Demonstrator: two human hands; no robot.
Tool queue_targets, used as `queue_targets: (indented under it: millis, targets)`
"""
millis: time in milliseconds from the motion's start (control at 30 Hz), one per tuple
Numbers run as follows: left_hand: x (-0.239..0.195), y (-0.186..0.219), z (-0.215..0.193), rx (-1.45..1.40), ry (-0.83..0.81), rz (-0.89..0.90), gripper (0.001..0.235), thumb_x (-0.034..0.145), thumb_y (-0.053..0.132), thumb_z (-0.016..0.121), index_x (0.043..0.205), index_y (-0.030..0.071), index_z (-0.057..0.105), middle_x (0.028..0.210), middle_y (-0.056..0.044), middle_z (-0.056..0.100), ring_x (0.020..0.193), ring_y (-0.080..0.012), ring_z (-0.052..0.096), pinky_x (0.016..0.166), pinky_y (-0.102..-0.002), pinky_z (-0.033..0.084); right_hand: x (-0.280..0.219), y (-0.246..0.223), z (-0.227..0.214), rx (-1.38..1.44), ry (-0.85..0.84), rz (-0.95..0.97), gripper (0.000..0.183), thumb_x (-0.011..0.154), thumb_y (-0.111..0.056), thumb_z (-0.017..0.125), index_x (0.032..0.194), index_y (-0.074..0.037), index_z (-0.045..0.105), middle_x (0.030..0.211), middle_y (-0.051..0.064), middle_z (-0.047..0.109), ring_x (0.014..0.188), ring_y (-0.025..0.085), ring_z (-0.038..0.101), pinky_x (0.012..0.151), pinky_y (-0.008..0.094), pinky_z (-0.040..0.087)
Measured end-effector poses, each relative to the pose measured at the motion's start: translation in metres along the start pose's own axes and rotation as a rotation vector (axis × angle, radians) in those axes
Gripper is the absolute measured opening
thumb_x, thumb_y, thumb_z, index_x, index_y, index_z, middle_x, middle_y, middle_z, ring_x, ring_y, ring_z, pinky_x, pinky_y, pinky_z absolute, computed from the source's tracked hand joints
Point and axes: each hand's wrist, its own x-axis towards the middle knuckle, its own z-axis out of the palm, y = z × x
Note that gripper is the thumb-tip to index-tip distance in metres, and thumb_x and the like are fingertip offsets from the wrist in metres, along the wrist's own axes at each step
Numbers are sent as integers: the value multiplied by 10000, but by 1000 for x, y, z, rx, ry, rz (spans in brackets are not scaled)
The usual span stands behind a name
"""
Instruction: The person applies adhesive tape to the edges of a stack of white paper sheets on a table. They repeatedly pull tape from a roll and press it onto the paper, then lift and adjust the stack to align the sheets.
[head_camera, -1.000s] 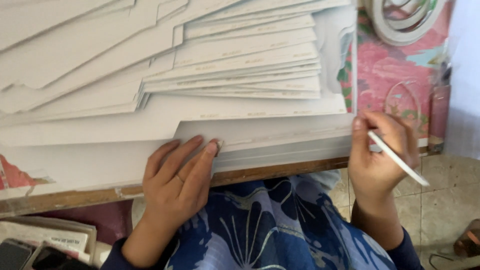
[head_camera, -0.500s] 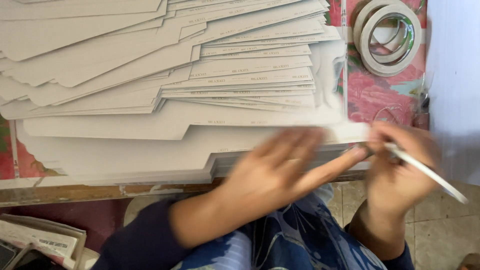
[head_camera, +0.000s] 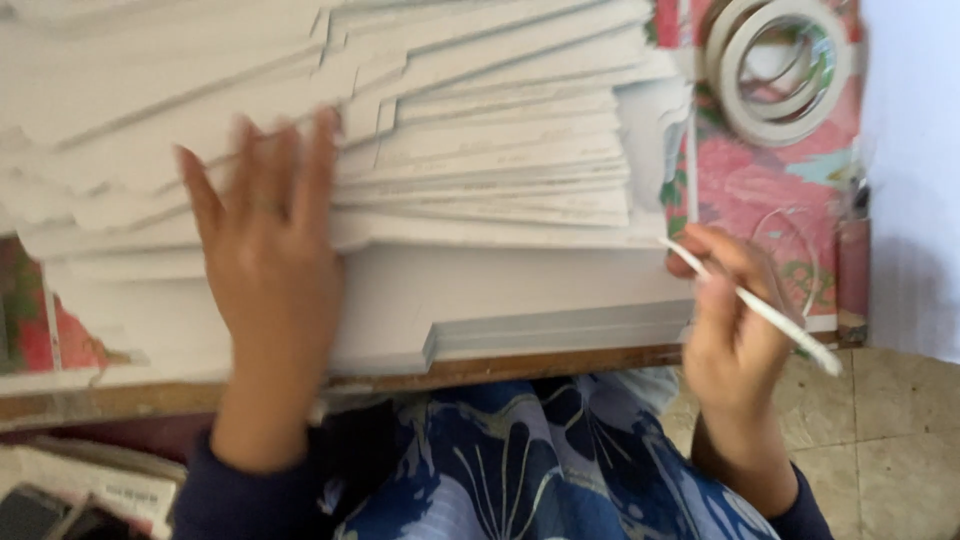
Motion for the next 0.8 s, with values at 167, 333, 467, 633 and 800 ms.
queue_targets:
  millis: [167, 333, 467, 633, 800]
  targets:
    - [-8, 91, 9, -414, -94, 167, 547, 879, -123, 478, 1402, 25, 413, 1397, -166, 505, 1290, -334, 543, 1115, -498, 428, -5, 6, -8, -202, 114, -81, 372, 1070, -112, 387, 1201, 139, 627, 914, 201, 579, 826, 304, 550, 783, 396, 460]
    - [-1, 155, 11, -395, -84, 240, 513, 962, 347, 549, 1337, 1, 492, 1305, -194, 543, 1211, -452, 505, 1068, -553, 407, -16, 8, -2, -269, 118, -156, 178, 1018, 18, 550, 1107, 148, 634, 1008, 252, 643, 902, 356, 620, 786, 405, 508]
    - [-2, 159, 20, -228, -95, 283, 469, 975, 400, 477, 1366, 142, 474, 1284, -172, 513, 1175, -437, 493, 1050, -555, 399, -26, -14, 6, -242, 15, -409, 76, 927, -5, 591, 967, 56, 613, 898, 191, 627, 767, 330, 603, 730, 417, 495]
    - [-18, 104, 3, -628, -43, 247, 298, 998, 242, 524, 1281, 157, 561, 1325, -143, 559, 1267, -367, 530, 1095, -522, 405, -24, -30, 14, 123, -81, -403, 269, 870, -208, 523, 969, 41, 548, 847, 236, 591, 739, 306, 581, 728, 374, 480]
    - [-49, 35, -28, -654, 6, 16, 300, 971, -30, 397, 1232, -110, 522, 1213, -180, 624, 1012, -298, 669, 941, -412, 561, -5, -70, 48, 122, -301, -21, 179, 954, -65, 503, 1033, 14, 643, 860, 108, 665, 787, 210, 653, 740, 291, 491]
